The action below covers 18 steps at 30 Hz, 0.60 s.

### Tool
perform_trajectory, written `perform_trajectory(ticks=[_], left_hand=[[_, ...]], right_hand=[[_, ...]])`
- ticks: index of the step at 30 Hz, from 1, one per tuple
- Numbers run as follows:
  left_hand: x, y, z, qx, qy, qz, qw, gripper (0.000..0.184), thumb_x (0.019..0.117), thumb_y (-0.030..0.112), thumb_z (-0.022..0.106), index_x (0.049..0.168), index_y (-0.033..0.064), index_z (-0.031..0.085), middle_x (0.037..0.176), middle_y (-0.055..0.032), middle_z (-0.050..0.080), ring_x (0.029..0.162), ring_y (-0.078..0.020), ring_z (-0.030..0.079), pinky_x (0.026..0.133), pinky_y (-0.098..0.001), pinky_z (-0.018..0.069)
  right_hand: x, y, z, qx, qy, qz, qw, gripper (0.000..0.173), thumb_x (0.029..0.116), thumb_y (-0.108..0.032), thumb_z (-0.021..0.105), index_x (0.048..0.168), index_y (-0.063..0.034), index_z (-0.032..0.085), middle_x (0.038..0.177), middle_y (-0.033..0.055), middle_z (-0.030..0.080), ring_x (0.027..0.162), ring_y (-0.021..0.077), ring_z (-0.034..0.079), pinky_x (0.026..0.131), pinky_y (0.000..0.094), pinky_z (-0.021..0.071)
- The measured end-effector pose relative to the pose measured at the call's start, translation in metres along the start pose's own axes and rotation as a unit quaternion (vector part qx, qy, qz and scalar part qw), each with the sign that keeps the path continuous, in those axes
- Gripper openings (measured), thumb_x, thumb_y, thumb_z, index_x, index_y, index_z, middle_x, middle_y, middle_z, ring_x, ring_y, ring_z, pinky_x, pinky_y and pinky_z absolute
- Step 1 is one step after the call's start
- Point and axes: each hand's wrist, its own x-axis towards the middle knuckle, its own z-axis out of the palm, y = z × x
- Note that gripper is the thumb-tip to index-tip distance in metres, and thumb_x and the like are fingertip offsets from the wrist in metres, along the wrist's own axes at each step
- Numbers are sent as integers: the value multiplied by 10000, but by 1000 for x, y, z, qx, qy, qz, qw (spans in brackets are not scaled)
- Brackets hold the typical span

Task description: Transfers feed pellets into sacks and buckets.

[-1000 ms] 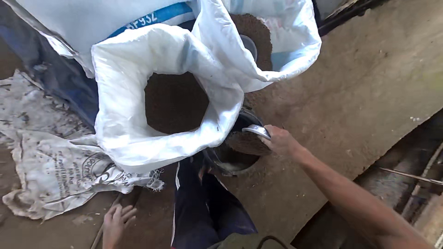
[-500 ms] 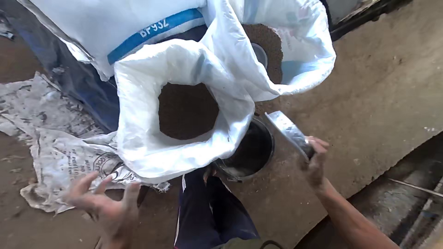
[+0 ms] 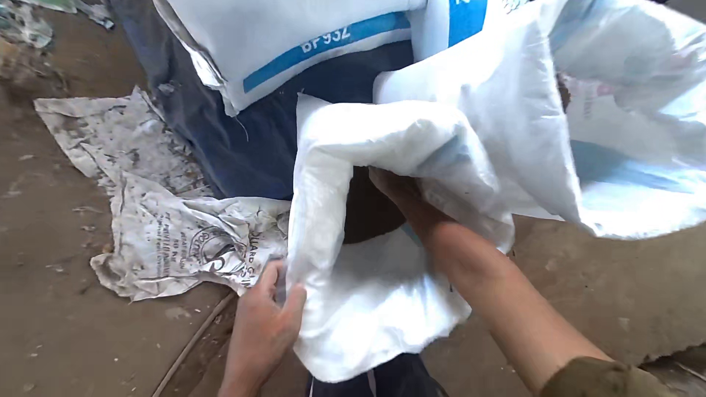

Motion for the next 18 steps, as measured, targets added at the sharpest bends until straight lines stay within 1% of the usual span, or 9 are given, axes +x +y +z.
perform_trajectory(ticks=[2,4,6,7,9,10,13,16,18], left_hand=[[4,-11,-1,-128,-15,1,992,327,820,77,527,1124,55,644,823,90,675,702,46,646,618,-182,557],[5,-23,-2,-266,-37,27,963,361,828,-15,475,1148,77,615,897,147,701,793,68,666,711,-158,584],[9,-25,-3,-337,-42,41,940,400,836,-47,452,1146,135,627,948,179,719,845,65,673,765,-161,585],[12,-24,-3,-355,-41,44,933,414,837,-51,450,1144,157,635,963,188,723,860,67,673,777,-157,582],[17,-22,-2,-381,-40,44,923,417,851,-41,465,1141,193,652,975,196,728,869,70,675,783,-148,577],[20,-21,-3,-391,-40,39,918,435,843,-55,461,1144,192,653,976,191,733,866,68,678,781,-147,579],[24,-19,-4,-405,-50,24,913,469,815,-82,448,1139,187,654,967,180,738,857,66,679,771,-147,580],[24,-21,-4,-402,-68,23,913,459,823,-74,462,1141,198,654,968,190,736,857,72,677,771,-145,578],[24,-21,-3,-400,-72,21,913,460,818,-70,456,1136,202,647,967,196,732,857,73,676,774,-145,577]], right_hand=[[18,-17,-9,44,-110,54,991,398,1084,-253,517,1363,17,606,1405,269,588,1350,405,536,1133,582,382],[21,-17,2,68,-174,90,978,430,1061,-279,570,1382,6,599,1432,258,573,1370,401,518,1149,587,366],[22,-10,20,104,-211,75,969,425,1068,-245,559,1387,35,584,1438,262,568,1379,384,513,1164,556,363],[23,-3,33,130,-219,32,966,418,1081,-202,528,1399,67,561,1451,274,552,1398,375,495,1183,514,344],[30,14,65,131,-236,-64,961,413,1081,-188,509,1389,81,563,1428,284,567,1388,376,506,1182,508,355],[32,14,64,127,-278,-87,948,414,1089,-186,499,1402,81,548,1439,286,554,1395,380,492,1184,511,341],[23,11,47,223,-285,-54,931,388,1069,-190,546,1346,77,590,1377,263,599,1322,325,551,1142,454,392],[17,15,38,344,-291,-21,893,422,1028,-176,619,1379,53,569,1410,203,589,1336,201,537,1153,331,391],[17,15,33,367,-322,-23,872,427,1035,-187,615,1402,24,558,1435,179,573,1352,174,520,1160,326,383]])
